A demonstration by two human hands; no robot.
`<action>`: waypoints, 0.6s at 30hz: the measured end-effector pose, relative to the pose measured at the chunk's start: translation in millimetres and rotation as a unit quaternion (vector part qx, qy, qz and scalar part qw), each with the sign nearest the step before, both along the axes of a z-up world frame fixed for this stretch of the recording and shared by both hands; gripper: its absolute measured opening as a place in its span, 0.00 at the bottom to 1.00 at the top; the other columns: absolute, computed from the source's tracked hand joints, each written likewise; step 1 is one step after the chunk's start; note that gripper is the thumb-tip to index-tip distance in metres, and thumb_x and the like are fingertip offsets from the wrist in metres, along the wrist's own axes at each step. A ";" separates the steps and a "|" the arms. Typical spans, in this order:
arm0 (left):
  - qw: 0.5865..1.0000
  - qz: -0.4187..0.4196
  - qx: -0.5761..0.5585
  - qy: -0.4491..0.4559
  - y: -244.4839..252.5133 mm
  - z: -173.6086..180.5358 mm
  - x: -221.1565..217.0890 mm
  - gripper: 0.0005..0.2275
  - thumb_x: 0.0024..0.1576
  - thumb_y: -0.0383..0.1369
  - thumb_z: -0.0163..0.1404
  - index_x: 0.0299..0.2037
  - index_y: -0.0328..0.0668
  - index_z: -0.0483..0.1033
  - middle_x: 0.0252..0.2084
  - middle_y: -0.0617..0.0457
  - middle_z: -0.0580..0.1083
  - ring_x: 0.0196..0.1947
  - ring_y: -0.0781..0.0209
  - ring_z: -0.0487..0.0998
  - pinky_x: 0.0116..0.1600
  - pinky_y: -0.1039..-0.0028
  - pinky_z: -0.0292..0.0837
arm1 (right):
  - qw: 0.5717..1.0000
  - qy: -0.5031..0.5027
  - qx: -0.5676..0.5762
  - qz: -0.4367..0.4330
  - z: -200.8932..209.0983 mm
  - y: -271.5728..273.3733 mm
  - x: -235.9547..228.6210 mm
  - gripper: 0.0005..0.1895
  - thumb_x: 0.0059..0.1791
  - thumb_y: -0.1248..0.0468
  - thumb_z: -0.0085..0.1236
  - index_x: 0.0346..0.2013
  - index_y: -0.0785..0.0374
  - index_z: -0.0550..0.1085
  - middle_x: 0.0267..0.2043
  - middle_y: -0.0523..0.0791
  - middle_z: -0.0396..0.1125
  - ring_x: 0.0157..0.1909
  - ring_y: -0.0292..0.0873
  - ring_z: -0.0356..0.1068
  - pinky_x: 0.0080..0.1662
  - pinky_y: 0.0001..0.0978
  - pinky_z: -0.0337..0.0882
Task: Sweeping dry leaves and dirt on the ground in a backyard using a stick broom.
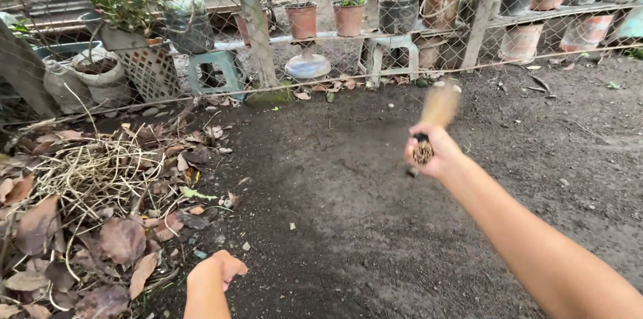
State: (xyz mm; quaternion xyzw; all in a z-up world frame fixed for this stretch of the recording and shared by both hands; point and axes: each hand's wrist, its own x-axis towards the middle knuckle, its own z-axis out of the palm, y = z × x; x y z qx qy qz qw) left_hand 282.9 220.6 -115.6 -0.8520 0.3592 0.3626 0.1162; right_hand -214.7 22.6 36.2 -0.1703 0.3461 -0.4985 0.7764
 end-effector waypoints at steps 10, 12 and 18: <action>1.000 0.002 -0.013 0.009 -6.7 -10.4 3.8 0.20 0.50 0.48 0.62 0.40 0.35 0.82 0.32 0.50 0.79 0.30 0.58 0.78 0.41 0.64 0.76 | 0.934 0.249 0.109 0.230 -68.1 101.0 47.4 0.10 0.45 0.71 0.56 0.34 0.61 0.63 0.19 0.42 0.57 0.16 0.35 0.57 0.19 0.27 0.60; 0.998 -0.004 -0.055 0.037 -2.7 -7.2 -3.7 0.18 0.51 0.44 0.62 0.43 0.37 0.82 0.34 0.49 0.80 0.30 0.57 0.77 0.42 0.63 0.76 | 0.911 0.122 0.054 0.391 -57.0 71.4 36.4 0.14 0.48 0.69 0.60 0.30 0.62 0.61 0.20 0.40 0.60 0.15 0.31 0.57 0.16 0.21 0.60; 0.997 0.002 -0.064 0.050 -0.2 5.1 -9.7 0.18 0.52 0.41 0.61 0.43 0.32 0.82 0.35 0.46 0.81 0.32 0.54 0.80 0.43 0.61 0.76 | 0.932 0.209 -0.021 0.297 1.9 73.3 45.6 0.07 0.46 0.66 0.58 0.34 0.62 0.68 0.22 0.41 0.62 0.15 0.34 0.59 0.17 0.25 0.62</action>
